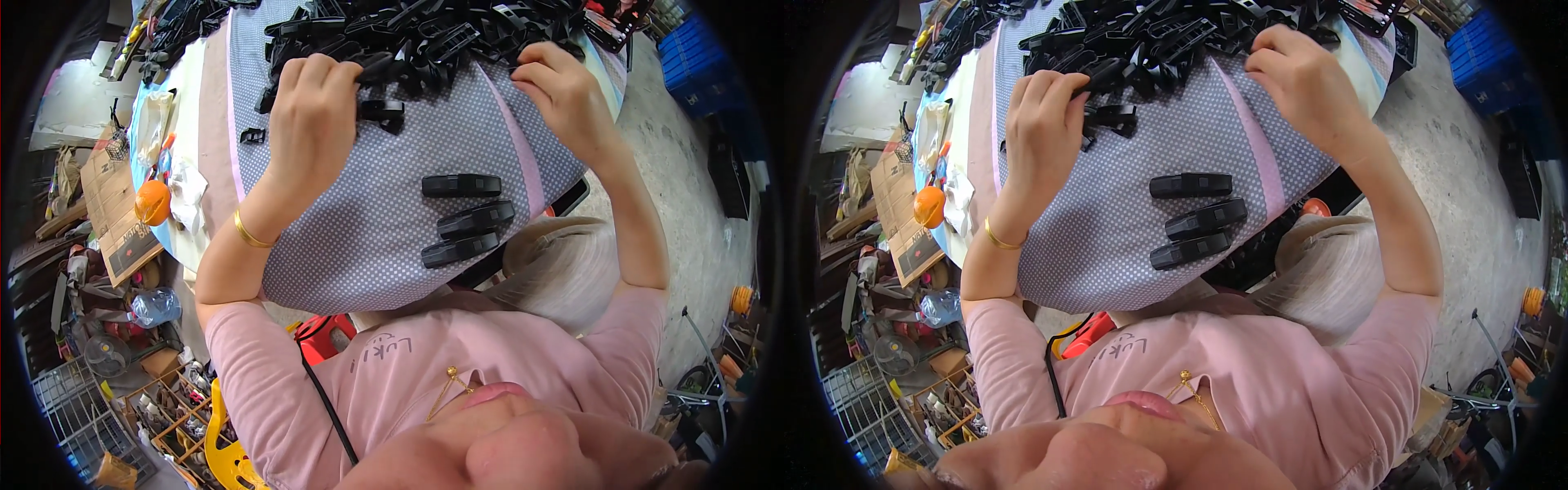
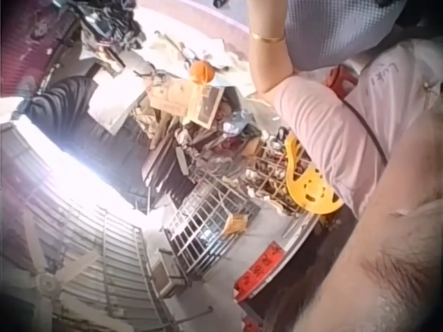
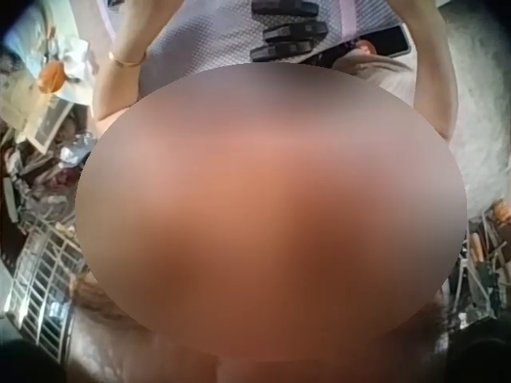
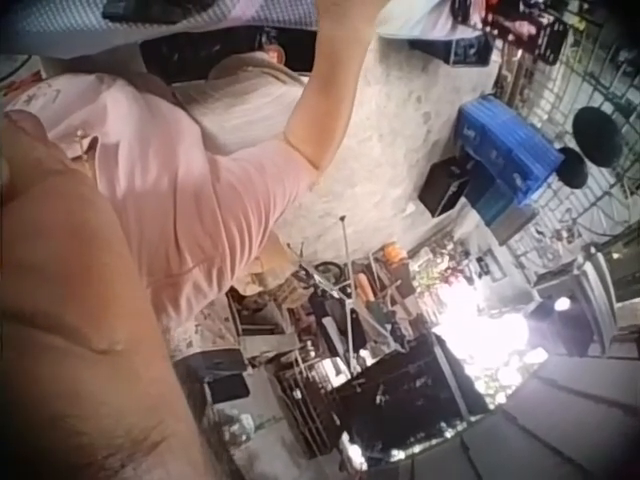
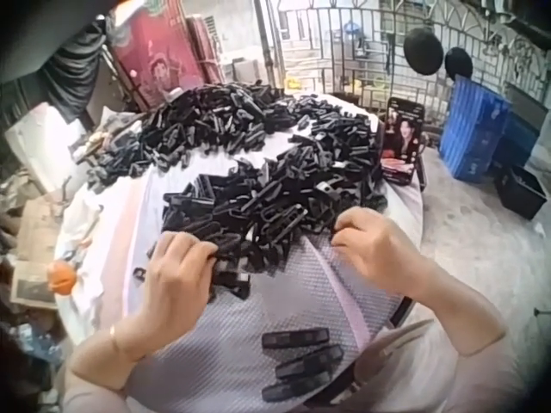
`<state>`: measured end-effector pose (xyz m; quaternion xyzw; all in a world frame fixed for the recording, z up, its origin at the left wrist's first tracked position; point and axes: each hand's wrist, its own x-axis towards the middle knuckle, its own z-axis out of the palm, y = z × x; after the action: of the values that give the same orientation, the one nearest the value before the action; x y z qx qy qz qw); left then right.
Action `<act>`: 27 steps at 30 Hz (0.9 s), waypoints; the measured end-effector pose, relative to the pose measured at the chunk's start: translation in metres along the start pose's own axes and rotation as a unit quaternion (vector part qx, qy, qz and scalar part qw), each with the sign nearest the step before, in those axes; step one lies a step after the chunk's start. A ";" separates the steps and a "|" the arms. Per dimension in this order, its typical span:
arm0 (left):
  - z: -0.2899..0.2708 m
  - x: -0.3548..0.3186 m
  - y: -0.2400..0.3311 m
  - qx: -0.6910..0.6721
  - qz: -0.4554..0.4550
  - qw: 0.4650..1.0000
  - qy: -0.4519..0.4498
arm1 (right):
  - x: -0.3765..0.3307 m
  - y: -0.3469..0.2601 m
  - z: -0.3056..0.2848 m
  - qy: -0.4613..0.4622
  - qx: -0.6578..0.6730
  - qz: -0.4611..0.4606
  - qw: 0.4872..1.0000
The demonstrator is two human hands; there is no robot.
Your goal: Sorting and stacking black plastic components on a workbench.
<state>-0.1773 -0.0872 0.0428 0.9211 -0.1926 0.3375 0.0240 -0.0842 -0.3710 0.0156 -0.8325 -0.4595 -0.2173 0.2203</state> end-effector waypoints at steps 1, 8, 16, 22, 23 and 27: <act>0.000 0.000 0.005 -0.001 0.001 1.000 0.001 | 0.001 -0.005 0.001 0.000 -0.001 0.001 1.000; 0.005 -0.014 0.044 -0.129 0.179 0.973 -0.068 | 0.009 -0.043 0.002 -0.052 0.384 0.167 0.906; -0.003 -0.012 0.044 -0.220 0.021 0.971 -0.090 | 0.000 -0.037 -0.013 -0.098 0.074 0.011 0.992; 0.002 -0.018 0.040 -0.160 -0.018 0.979 -0.122 | 0.001 -0.054 -0.002 -0.044 0.164 0.000 0.985; 0.003 -0.018 0.039 -0.167 -0.008 0.979 -0.117 | 0.003 -0.052 -0.004 -0.044 0.151 -0.006 0.988; 0.005 -0.018 0.038 -0.170 -0.007 0.978 -0.122 | 0.003 -0.046 -0.007 -0.063 0.156 -0.026 0.985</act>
<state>-0.2005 -0.1170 0.0247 0.9392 -0.2419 0.1848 0.1588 -0.1236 -0.3513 0.0307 -0.7877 -0.5223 -0.0962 0.3121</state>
